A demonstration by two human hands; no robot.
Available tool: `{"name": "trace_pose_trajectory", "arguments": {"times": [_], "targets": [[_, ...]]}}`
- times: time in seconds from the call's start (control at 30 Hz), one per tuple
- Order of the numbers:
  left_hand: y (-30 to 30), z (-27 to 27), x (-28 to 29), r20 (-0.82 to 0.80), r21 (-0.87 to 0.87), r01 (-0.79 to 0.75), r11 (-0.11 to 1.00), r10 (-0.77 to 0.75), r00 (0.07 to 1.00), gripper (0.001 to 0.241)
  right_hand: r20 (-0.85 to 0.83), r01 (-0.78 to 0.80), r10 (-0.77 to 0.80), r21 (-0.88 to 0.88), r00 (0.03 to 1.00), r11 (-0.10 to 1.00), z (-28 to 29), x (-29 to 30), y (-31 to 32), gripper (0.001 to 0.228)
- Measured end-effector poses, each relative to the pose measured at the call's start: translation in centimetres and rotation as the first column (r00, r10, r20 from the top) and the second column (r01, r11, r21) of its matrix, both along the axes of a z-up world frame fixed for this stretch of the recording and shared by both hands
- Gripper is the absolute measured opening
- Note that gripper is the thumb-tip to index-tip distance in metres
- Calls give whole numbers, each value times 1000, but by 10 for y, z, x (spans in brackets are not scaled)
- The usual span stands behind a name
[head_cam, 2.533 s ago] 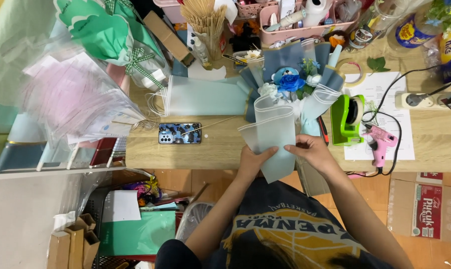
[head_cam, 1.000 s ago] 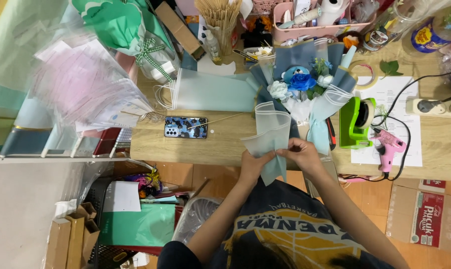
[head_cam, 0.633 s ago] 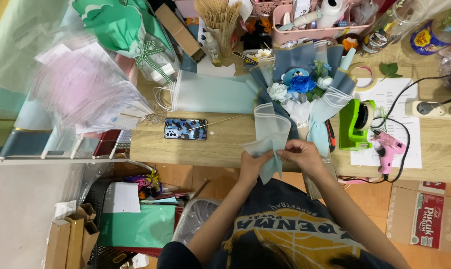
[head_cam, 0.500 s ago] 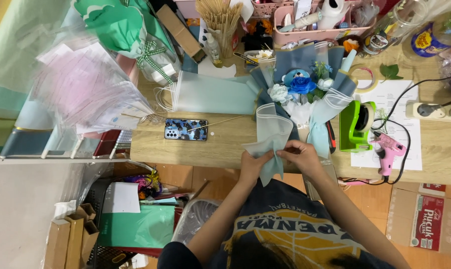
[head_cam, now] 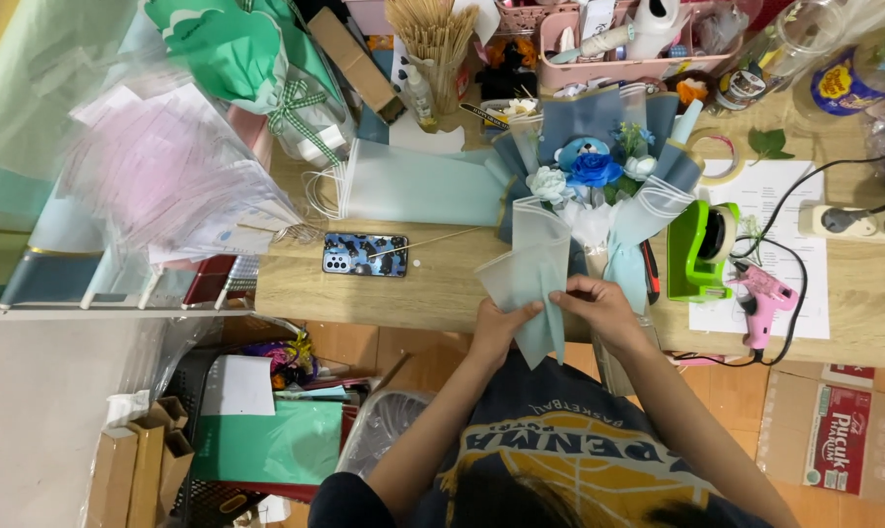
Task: The person folds a sheet of light blue wrapping paper into a cone shape and wraps it around a bouquet containing blue and white flowers and a blue teddy bear. They adjust the paper layers and secure the wrapping around the bouquet base.
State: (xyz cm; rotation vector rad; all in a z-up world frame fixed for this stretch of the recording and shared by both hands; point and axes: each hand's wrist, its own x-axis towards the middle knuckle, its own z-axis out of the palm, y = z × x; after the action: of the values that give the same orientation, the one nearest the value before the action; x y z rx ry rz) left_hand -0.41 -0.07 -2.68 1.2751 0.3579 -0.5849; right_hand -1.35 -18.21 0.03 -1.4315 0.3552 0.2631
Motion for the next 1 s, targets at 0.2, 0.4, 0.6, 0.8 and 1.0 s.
{"name": "trace_pose_trajectory", "arguments": {"times": [0.2, 0.4, 0.6, 0.8, 1.0], "targets": [[2, 15, 3, 31, 132, 70, 989, -74, 997, 55, -7, 5, -5, -32, 1000, 999, -10, 1, -4, 11], [6, -5, 0, 98, 182, 72, 981, -91, 991, 47, -42, 24, -26, -41, 999, 999, -1, 1, 1, 15], [14, -30, 1, 177, 312, 29, 950, -88, 980, 40, 110, -58, 132, -510, 985, 858, 7, 12, -19, 51], [11, 14, 4, 238, 319, 14, 948, -95, 967, 28, 360, 37, 539, -855, 761, 518, 128, 37, -8, 47], [19, 28, 2, 283, 352, -13, 936, -93, 955, 27, -59, -494, 810, -817, 583, 297, 94, 77, -8, 33]]}}
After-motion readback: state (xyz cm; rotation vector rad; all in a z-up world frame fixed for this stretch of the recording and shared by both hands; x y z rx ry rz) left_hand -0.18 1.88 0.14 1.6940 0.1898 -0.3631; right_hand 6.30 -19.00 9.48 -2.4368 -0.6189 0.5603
